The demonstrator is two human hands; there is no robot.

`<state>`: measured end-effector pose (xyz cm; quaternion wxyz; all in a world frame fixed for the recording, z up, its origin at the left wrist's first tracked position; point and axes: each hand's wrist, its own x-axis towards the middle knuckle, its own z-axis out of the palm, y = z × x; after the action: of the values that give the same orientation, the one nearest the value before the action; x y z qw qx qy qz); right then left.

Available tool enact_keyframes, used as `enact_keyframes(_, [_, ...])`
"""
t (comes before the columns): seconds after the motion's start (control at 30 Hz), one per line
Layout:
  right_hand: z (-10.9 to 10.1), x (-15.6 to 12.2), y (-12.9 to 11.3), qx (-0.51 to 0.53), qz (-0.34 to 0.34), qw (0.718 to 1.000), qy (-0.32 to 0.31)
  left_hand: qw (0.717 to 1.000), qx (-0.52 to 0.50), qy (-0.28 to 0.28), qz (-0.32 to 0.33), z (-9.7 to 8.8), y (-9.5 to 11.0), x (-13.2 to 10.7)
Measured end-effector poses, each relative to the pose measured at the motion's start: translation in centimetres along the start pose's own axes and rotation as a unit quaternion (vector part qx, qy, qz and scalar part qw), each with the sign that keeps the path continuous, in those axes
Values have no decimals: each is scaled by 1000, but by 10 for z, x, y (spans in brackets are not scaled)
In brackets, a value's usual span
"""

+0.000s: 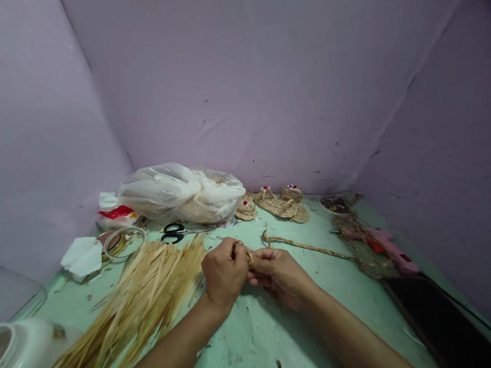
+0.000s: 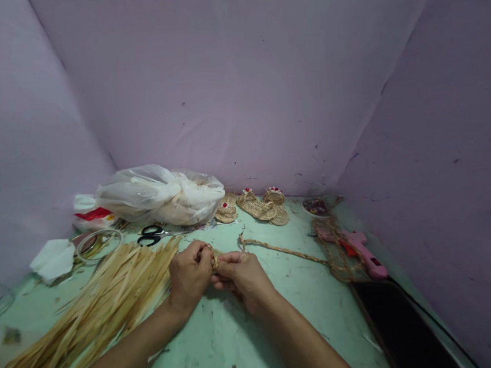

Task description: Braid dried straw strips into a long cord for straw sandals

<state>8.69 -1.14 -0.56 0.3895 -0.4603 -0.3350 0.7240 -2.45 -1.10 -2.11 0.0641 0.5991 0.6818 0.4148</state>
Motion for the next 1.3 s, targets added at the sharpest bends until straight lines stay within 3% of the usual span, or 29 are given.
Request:
enact_keyframes(0.17, [-4, -6, -3, 6, 57, 995, -85, 995, -63, 25, 78, -3, 0, -2])
enact_keyframes(0.3, [-5, -6, -2, 12, 78, 989, -123, 990, -104, 8, 92, -3, -1, -1])
enact_keyframes(0.43, [-11, -3, -7, -34, 30, 994, -98, 993, -74, -22, 91, -4, -4, 4])
enact_keyframes(0.57, [-22, 3, -14, -165, -59, 984, 9, 987, 13, -102, 122, -11, -3, 10])
enact_keyframes(0.67, [-26, 3, -19, -282, -218, 930, 89, 973, 37, -194, 124, -13, 1, 10])
enact_keyframes(0.8, [-25, -4, -21, -365, -465, 795, 136, 964, -56, -245, 80, -8, 9, 8])
enact_keyframes(0.87, [-24, -6, -19, -344, -514, 774, 135, 951, -146, -269, 50, -5, 14, 9])
enact_keyframes(0.93, [-24, -8, -17, -307, -517, 790, 120, 928, -231, -293, 24, -4, 21, 11])
enact_keyframes(1.03, [-27, -12, -24, -254, -443, 854, 104, 898, -298, -323, -18, -8, 33, 9])
enact_keyframes(1.17, [-33, -25, -48, -216, -169, 958, 88, 840, -345, -402, -121, -14, 51, -1])
enact_keyframes(1.23, [-35, -26, -57, -216, -85, 970, 72, 822, -358, -417, -148, -10, 53, -3])
enact_keyframes(1.3, [-36, -18, -58, -220, -102, 964, 112, 844, -343, -386, -146, 2, 49, -1])
